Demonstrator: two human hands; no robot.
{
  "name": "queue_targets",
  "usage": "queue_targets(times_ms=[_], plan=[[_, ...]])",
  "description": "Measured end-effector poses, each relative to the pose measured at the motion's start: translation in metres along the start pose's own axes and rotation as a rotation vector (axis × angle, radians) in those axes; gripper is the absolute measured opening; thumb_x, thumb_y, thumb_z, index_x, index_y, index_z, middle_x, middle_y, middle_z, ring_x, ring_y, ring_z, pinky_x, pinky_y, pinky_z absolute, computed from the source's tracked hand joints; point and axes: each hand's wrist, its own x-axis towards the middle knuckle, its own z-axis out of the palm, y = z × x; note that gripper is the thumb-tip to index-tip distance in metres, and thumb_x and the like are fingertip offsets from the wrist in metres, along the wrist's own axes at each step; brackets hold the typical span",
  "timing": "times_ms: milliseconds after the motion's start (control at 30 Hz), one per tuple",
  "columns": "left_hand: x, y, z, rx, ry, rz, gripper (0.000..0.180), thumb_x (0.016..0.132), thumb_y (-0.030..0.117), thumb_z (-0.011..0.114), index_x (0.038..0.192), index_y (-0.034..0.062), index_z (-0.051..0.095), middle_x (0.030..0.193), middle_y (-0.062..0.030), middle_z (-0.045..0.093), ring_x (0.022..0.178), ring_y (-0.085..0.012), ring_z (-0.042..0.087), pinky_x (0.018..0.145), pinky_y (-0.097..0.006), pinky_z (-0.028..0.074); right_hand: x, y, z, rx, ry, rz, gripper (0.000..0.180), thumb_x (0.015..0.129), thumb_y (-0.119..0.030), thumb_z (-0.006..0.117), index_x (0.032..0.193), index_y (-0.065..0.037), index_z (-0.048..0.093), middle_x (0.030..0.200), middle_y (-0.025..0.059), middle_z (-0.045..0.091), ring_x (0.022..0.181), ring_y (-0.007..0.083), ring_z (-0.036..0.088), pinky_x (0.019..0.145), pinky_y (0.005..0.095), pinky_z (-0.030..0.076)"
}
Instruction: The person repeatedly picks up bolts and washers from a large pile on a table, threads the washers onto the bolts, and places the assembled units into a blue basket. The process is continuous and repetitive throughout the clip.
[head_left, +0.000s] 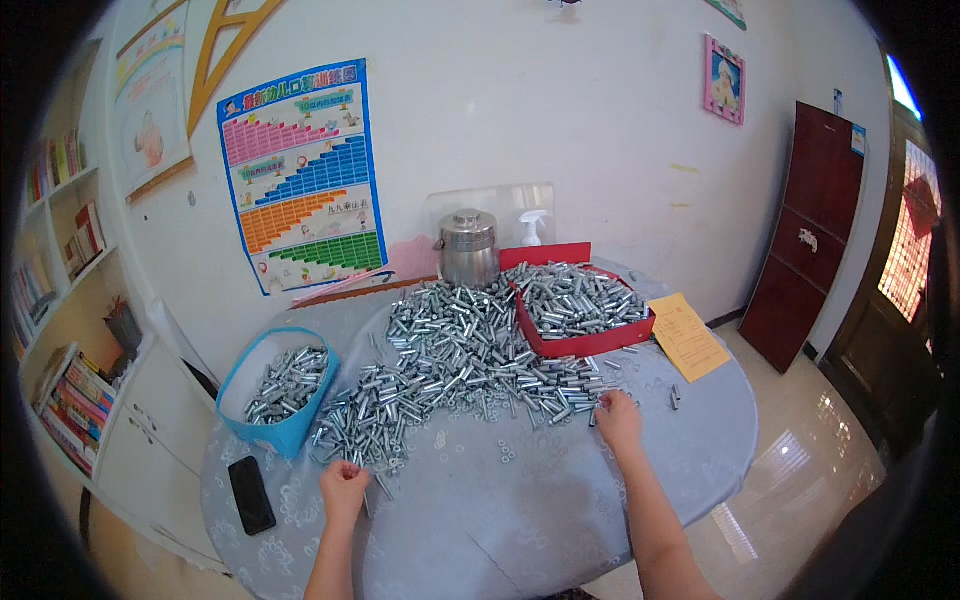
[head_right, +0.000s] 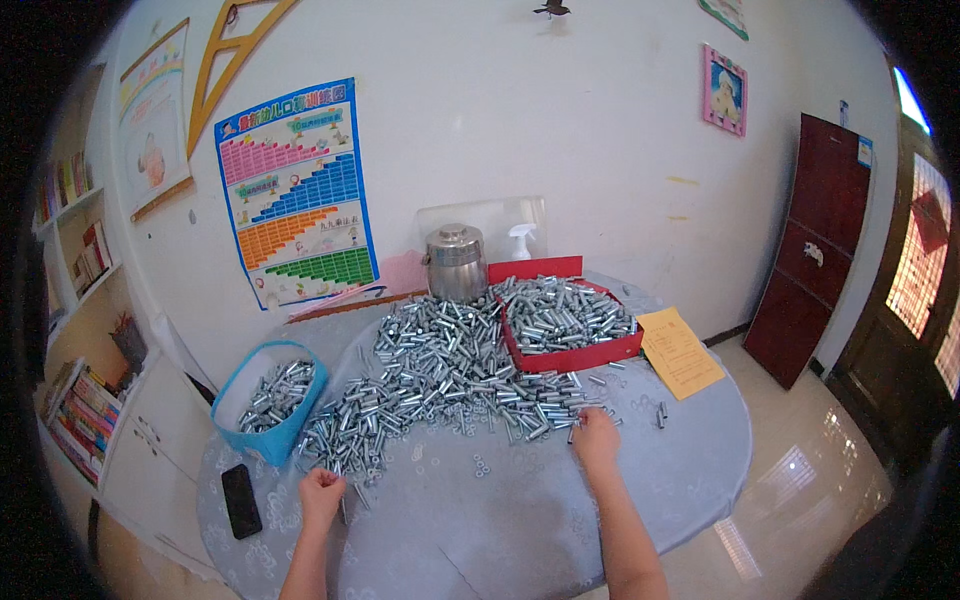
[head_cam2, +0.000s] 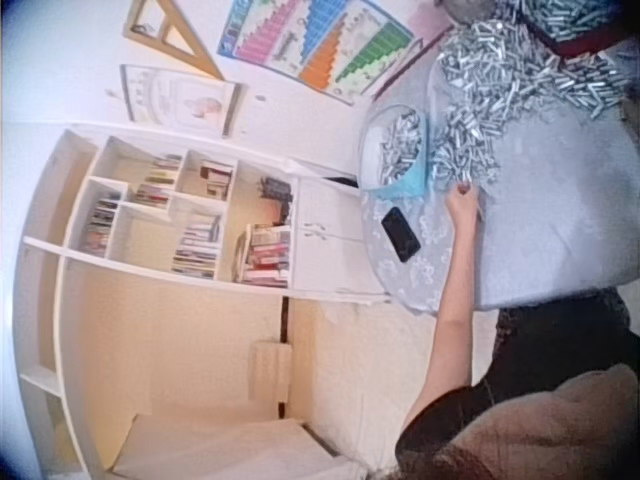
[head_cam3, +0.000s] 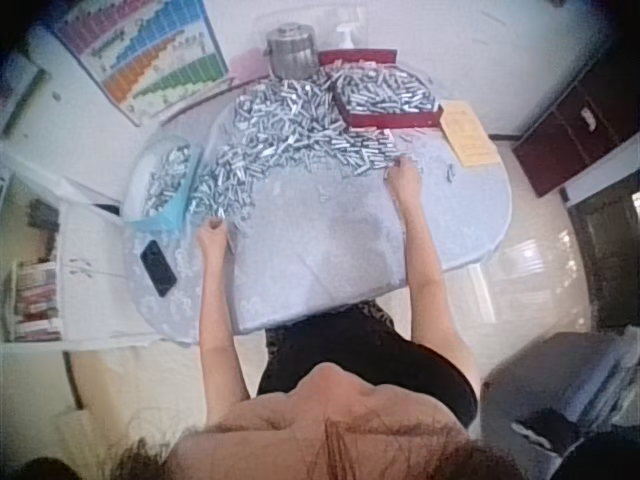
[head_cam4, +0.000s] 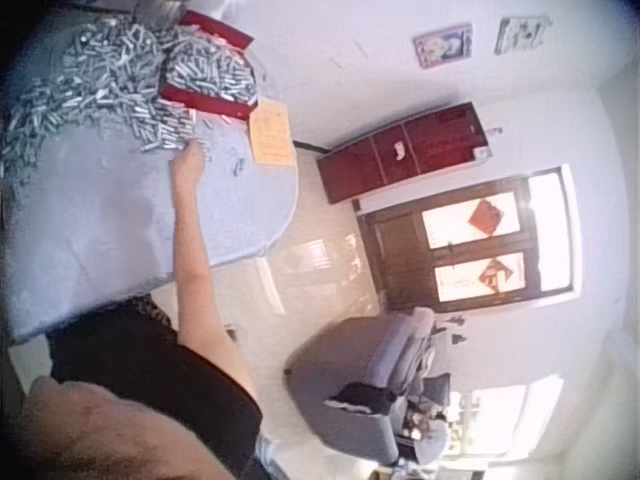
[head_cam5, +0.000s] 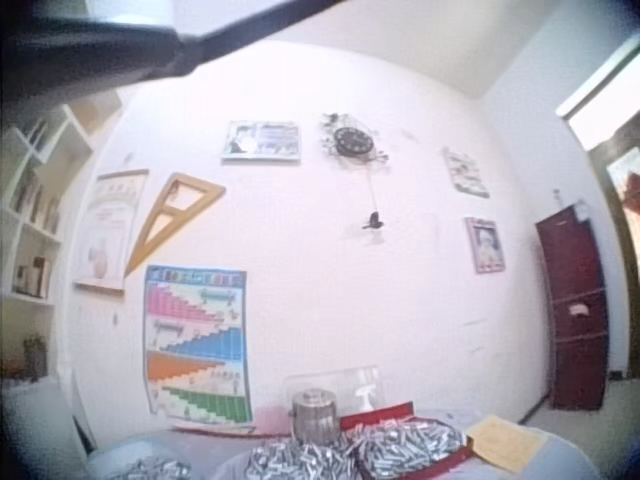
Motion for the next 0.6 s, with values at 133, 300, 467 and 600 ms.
queue_targets(times_ms=[133,300,467,600], plan=[[-0.009,0.02,0.01,-0.324,-0.154,-0.099,0.007,0.072,0.002,0.061,0.073,0.0002,0.054,0.061,-0.0056,0.057,0.051,-0.0108,0.053,0.046,-0.024,0.044,-0.01,0.008,-0.001,0.006,-0.055,0.043,0.021,0.066,-0.017,0.066,0.082,-0.005,0.059,0.079,0.0106,0.06,0.074,0.0257,0.058,0.066,0.0353,0.046],[-0.023,0.035,0.032,-0.676,-0.351,-0.19,0.007,0.076,0.001,0.06,0.082,-0.0007,0.056,0.069,-0.0088,0.06,0.057,-0.0131,0.057,0.05,-0.027,0.051,-0.008,0.008,0.006,0.038,-0.039,0.054,0.021,0.067,-0.017,0.066,0.082,-0.005,0.059,0.076,0.0107,0.06,0.071,0.0243,0.058,0.064,0.0338,0.046],[-0.037,0.036,0.045,-0.74,-0.413,-0.254,0.011,0.078,0.004,0.06,0.087,-0.0017,0.058,0.073,-0.0103,0.061,0.059,-0.0136,0.058,0.052,-0.027,0.052,-0.015,-0.037,-0.008,0.255,-0.155,-0.07,0.019,0.07,-0.015,0.065,0.085,-0.004,0.059,0.078,0.0083,0.061,0.071,0.0205,0.058,0.064,0.0302,0.046],[-0.045,0.034,0.048,-0.809,-0.426,-0.272,0.01,0.081,0.007,0.058,0.085,-0.001,0.057,0.072,-0.0106,0.061,0.057,-0.0138,0.057,0.051,-0.028,0.051,-0.032,-0.083,0.003,0.458,-0.482,-0.296,0.023,0.073,-0.019,0.064,0.091,-0.005,0.059,0.083,0.0097,0.061,0.078,0.0212,0.06,0.068,0.0305,0.047]])
